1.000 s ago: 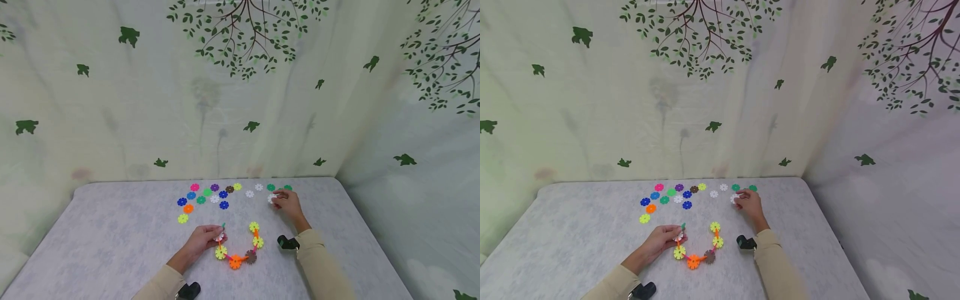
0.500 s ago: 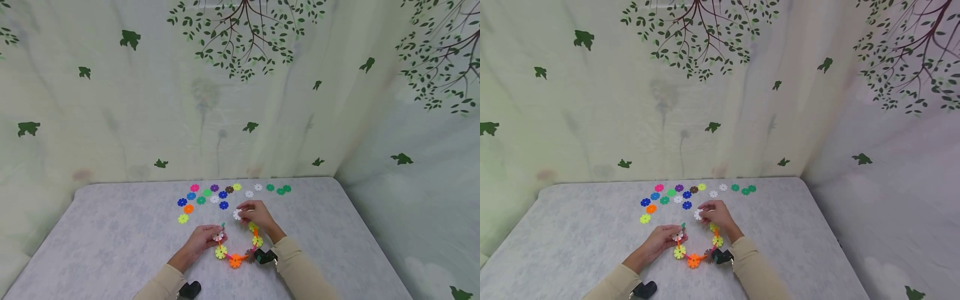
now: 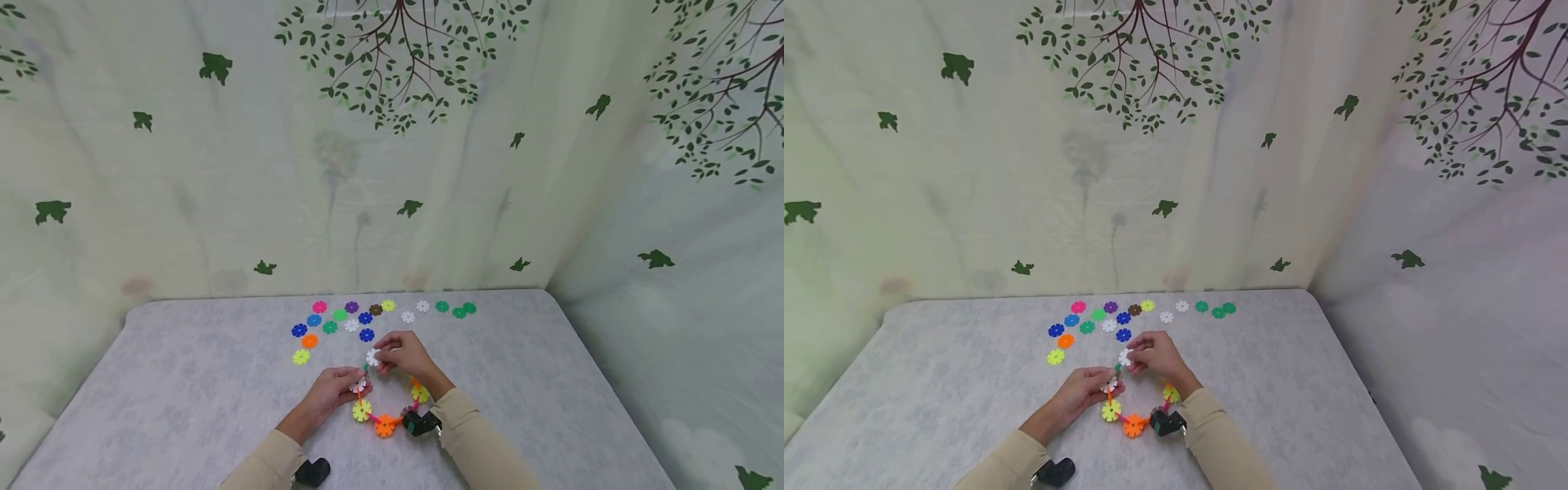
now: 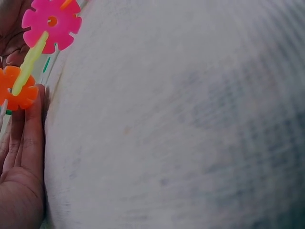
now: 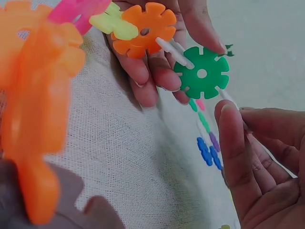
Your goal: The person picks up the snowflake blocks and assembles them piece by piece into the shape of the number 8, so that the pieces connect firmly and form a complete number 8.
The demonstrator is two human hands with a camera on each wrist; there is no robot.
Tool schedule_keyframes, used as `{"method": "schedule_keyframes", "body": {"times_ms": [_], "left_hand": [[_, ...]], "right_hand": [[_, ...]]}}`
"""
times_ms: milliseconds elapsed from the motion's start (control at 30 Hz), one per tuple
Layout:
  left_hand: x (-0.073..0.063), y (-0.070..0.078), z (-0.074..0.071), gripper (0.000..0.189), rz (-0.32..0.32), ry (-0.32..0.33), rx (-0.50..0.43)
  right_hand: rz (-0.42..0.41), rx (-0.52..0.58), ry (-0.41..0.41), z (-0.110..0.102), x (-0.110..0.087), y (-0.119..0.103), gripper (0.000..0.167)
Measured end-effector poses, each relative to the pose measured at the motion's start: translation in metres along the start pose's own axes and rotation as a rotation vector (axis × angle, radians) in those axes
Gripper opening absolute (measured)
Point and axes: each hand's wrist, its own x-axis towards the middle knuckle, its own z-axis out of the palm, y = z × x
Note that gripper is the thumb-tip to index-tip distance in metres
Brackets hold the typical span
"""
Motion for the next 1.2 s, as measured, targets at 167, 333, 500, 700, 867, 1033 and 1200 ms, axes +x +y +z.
{"method": "schedule_keyframes", "body": {"times_ms": [167,333,500,700,867,1033,1200], "left_hand": [[0.0,0.002,0.001,0.045,0.021,-0.005,-0.008],[0.001,-0.001,0.001,0.045,0.043,-0.025,-0.008],[0.002,-0.005,0.001,0.042,0.092,-0.03,0.017],[0.001,-0.006,0.003,0.038,0.105,0.001,0.04],[-0.001,-0.006,0.002,0.036,0.1,0.019,0.038],[-0.001,-0.005,0.001,0.036,0.081,0.027,0.06],[0.001,-0.002,0.0,0.045,0.059,-0.009,0.043]], "right_hand": [[0.016,-0.031,-0.028,-0.001,0.002,-0.003,0.011],[0.011,-0.063,-0.053,-0.001,0.004,-0.003,0.012],[-0.005,-0.079,-0.054,0.003,0.005,-0.001,0.012],[-0.015,-0.092,-0.066,0.009,0.007,0.0,0.011],[-0.006,-0.112,-0.061,0.011,0.008,-0.001,0.011],[0.01,-0.126,-0.069,0.01,0.005,-0.002,0.012],[0.012,-0.162,-0.076,0.004,0.003,-0.006,0.015]]}}
